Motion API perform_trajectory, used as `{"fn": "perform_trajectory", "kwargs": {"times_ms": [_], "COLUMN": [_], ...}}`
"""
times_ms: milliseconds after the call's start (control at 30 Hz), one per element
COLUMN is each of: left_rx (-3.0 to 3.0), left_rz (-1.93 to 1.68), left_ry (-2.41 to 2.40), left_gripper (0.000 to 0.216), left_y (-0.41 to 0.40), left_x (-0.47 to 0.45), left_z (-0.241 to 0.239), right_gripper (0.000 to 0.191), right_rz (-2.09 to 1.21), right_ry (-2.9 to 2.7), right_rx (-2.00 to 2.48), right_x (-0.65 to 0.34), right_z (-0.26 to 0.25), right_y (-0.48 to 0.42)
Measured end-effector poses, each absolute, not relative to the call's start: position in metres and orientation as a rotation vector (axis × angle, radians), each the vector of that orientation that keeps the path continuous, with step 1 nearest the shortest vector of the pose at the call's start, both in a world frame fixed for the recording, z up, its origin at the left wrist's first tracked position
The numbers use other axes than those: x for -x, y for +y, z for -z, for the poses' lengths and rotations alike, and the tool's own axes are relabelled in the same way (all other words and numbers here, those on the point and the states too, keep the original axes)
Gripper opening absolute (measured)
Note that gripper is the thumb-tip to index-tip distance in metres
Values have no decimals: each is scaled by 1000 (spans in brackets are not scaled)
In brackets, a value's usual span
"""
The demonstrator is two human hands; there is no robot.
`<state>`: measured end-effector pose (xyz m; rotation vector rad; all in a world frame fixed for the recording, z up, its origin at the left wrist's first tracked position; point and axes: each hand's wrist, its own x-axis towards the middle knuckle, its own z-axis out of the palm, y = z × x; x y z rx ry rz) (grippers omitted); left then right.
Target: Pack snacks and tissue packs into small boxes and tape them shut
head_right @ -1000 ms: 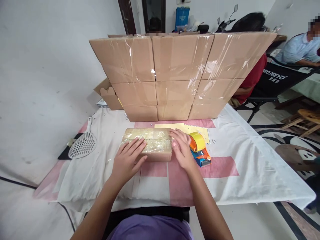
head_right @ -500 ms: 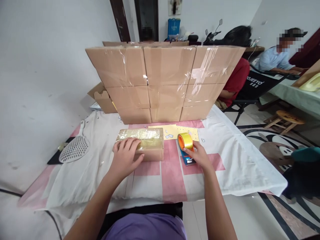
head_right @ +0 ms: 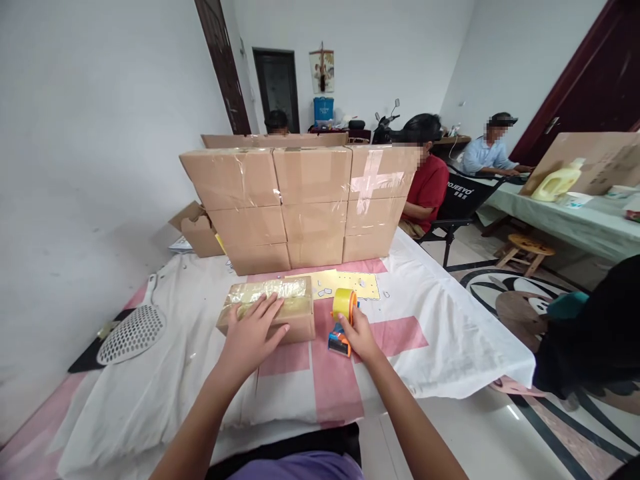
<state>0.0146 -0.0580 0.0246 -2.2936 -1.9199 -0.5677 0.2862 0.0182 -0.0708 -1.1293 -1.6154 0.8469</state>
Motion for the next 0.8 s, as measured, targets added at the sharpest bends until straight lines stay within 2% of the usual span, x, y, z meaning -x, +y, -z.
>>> {"fn": "perform_trajectory", "kwargs": {"times_ms": [133,233,300,467,633,800], "left_rx": [2272,2239,2311,2481,2454,2567], "left_rz": [773,1019,1110,1315,1736,1928], "left_ry": [-1848,-1784,-1751,-1840,-1850,-1949], "left_gripper": [56,46,41,47,43,35], "left_y": [-61,-74,-85,-96,-87,-82], "left_x": [-14,-28,-47,-91,-94,-96], "left_z": [-24,-19,-10,16,27,36], "right_gripper": [39,42,41,44,46,45], "right_rz": [-1134,-1249,-1239,-1135,-1078,-1012], "right_ry": [-1317,-1012,-929,-969,-1037,-1101], "right_rx": [976,890,847,862,851,891], "right_x": [-273,-260,-250,-233,-229,-233], "right_z": [61,51,44,38,35,33], "right_y": [10,4,-2,-15,-18,-22]}}
